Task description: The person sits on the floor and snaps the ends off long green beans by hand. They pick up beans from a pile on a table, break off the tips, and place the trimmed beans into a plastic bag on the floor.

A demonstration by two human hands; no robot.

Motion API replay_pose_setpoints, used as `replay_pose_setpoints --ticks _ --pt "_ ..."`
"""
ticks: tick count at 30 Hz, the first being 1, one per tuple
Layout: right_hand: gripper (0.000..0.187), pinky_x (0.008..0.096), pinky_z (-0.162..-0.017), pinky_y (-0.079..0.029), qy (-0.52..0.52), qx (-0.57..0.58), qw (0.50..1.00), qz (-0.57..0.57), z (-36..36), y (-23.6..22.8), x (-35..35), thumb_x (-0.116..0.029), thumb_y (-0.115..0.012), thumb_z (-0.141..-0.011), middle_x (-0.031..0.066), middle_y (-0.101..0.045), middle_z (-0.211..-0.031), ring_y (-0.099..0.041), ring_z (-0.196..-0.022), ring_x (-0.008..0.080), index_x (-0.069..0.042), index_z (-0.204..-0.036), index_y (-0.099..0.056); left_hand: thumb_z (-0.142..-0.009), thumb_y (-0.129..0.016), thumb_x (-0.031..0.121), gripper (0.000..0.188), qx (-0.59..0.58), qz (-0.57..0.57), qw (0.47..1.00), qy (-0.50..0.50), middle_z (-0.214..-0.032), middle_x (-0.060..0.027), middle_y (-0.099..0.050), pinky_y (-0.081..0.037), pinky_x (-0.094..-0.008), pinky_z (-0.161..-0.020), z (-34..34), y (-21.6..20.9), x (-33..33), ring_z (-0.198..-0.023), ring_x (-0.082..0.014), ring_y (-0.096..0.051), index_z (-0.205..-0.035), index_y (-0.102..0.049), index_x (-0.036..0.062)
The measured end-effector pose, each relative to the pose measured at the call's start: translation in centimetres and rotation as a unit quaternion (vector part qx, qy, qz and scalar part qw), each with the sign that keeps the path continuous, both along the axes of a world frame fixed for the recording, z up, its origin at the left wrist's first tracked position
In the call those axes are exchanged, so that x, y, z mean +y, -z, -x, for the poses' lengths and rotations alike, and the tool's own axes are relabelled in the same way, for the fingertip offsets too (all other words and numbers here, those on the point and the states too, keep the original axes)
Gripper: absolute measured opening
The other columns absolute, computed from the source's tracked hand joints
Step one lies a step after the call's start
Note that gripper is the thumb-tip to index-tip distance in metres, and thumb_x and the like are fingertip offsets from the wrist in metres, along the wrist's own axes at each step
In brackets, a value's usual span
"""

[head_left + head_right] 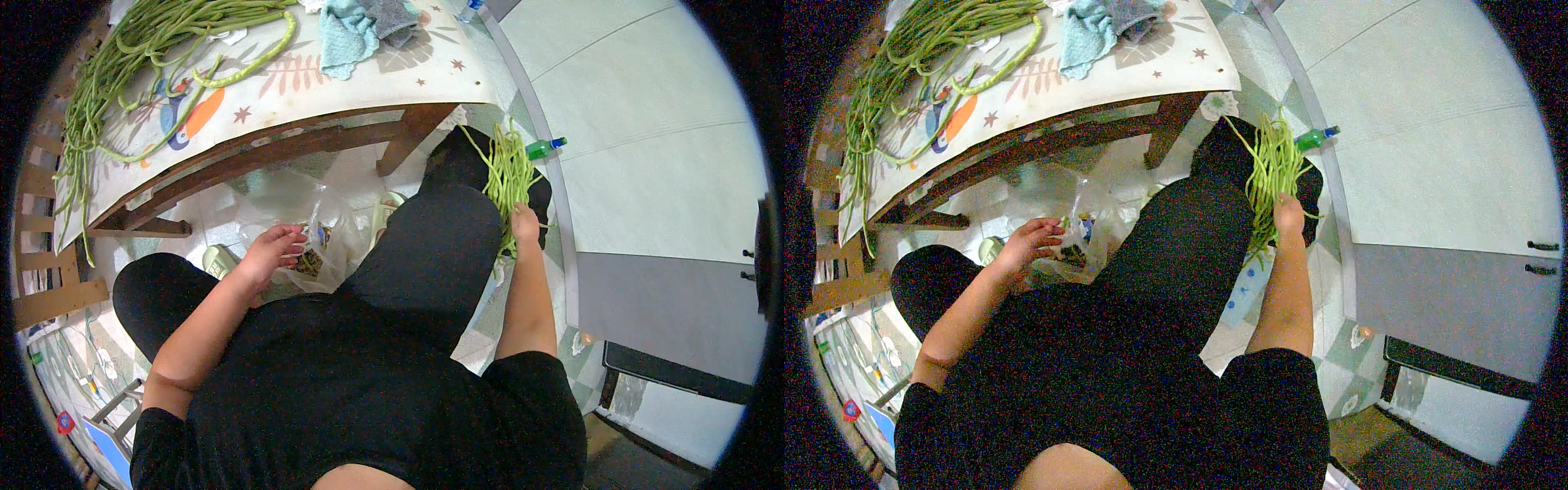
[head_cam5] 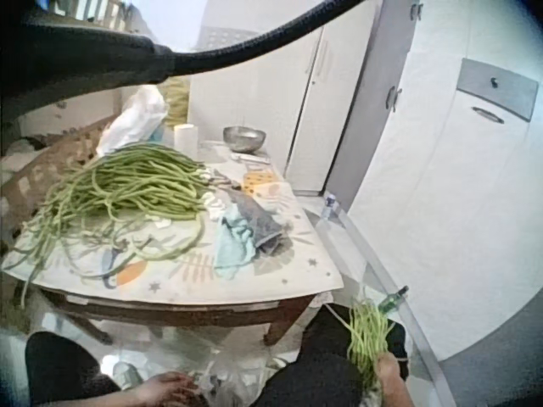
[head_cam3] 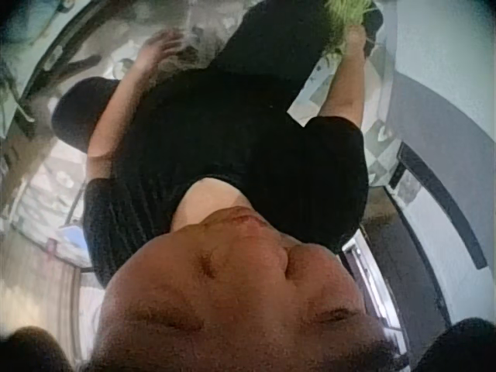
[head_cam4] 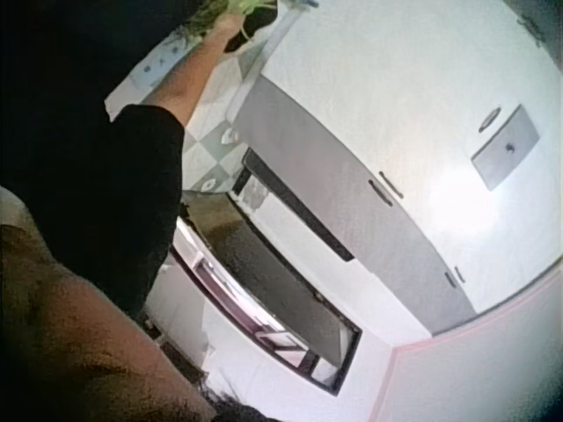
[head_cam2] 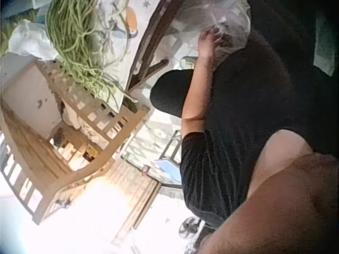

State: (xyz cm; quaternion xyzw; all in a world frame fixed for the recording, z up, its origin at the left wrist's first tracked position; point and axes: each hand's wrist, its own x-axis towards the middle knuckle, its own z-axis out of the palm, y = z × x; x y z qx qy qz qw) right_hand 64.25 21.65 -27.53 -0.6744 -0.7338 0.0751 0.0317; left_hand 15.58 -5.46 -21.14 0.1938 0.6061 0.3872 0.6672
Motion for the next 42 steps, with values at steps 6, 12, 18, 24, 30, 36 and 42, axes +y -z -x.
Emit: replay_pose_setpoints --ticks 6,12,18,24,30,36,42 --pt "0.026 0.0413 -0.072 -0.043 0.07 -0.102 0.992 -0.02 4.1 -2.4 -1.3 -0.025 -0.05 -0.077 0.0134 -0.057 -0.094 -0.055 -0.087 0.0303 -0.013 -0.098 -0.059 -0.084 -0.049 0.024 0.029 0.017 -0.023 1.0 0.011 -0.099 -0.0039 -0.055 -0.041 -0.028 -0.073 0.0 0.1 -0.1 -0.089 -0.014 -0.05 -0.107 -0.048 0.0067" --pt "0.028 0.0348 -0.065 -0.045 -0.034 0.142 0.975 -0.169 7.7 -6.9 0.9 -0.026 -0.052 -0.08 0.0116 -0.062 -0.079 -0.058 -0.072 0.0241 -0.001 -0.087 -0.061 -0.086 -0.049 0.022 0.018 0.183 -0.216 0.957 0.065 -0.061 0.0027 -0.052 -0.04 -0.0202 -0.048 -0.3 -8.7 3.2 -0.053 -0.0038 -0.047 -0.081 -0.058 0.0071" --pt "0.022 0.02 -0.054 -0.041 -0.125 0.548 0.827 0.006 26.9 -23.2 -5.3 -0.019 -0.048 -0.086 0.0022 -0.056 -0.069 -0.049 -0.058 0.0078 -0.002 -0.095 -0.059 -0.078 -0.055 0.009 0.014 0.575 -0.468 0.669 -0.057 -0.072 -0.0092 -0.057 -0.045 -0.0289 -0.061 4.0 -16.1 7.3 -0.066 -0.0213 -0.056 -0.091 -0.057 0.0035" --pt "0.023 0.0201 -0.051 -0.04 -0.228 0.707 0.567 0.357 36.3 -25.5 -12.4 -0.02 -0.046 -0.087 0.0018 -0.054 -0.066 -0.049 -0.054 0.0085 -0.001 -0.09 -0.057 -0.068 -0.056 0.009 0.017 0.782 -0.31 0.54 -0.04 -0.086 -0.0076 -0.056 -0.037 -0.0378 -0.082 8.0 -14.9 10.5 -0.091 -0.0278 -0.049 -0.084 -0.06 0.0078" --pt "0.026 0.0187 -0.047 -0.038 -0.188 0.621 0.588 0.483 37.6 -22.2 -13.4 -0.025 -0.046 -0.087 0.0008 -0.054 -0.068 -0.049 -0.055 0.0072 -0.003 -0.096 -0.055 -0.068 -0.055 0.012 0.008 0.771 -0.328 0.545 -0.04 -0.079 -0.0058 -0.055 -0.033 -0.0376 -0.081 7.4 -15.6 9.1 -0.084 -0.025 -0.05 -0.076 -0.058 0.0092" --pt "0.023 0.0159 -0.042 -0.033 -0.182 0.672 0.589 0.41 37.1 -21.6 -13.6 -0.026 -0.051 -0.085 -0.0007 -0.052 -0.065 -0.045 -0.051 0.0049 -0.005 -0.094 -0.054 -0.065 -0.061 0.011 0.016 0.714 -0.409 0.568 -0.019 -0.08 -0.0025 -0.054 -0.033 -0.0358 -0.078 1.7 -16.8 4.3 -0.08 -0.0212 -0.05 -0.08 -0.055 0.0115" --pt "0.016 0.0166 -0.046 -0.033 -0.221 0.655 0.612 0.384 36.7 -21.6 -14.0 -0.018 -0.048 -0.087 -0.0015 -0.048 -0.059 -0.042 -0.05 0.005 -0.004 -0.084 -0.054 -0.068 -0.06 0.009 0.018 0.692 -0.399 0.601 0.012 -0.079 -0.0038 -0.056 -0.036 -0.0357 -0.07 2.0 -16.1 1.8 -0.074 -0.0229 -0.052 -0.086 -0.057 0.0088"
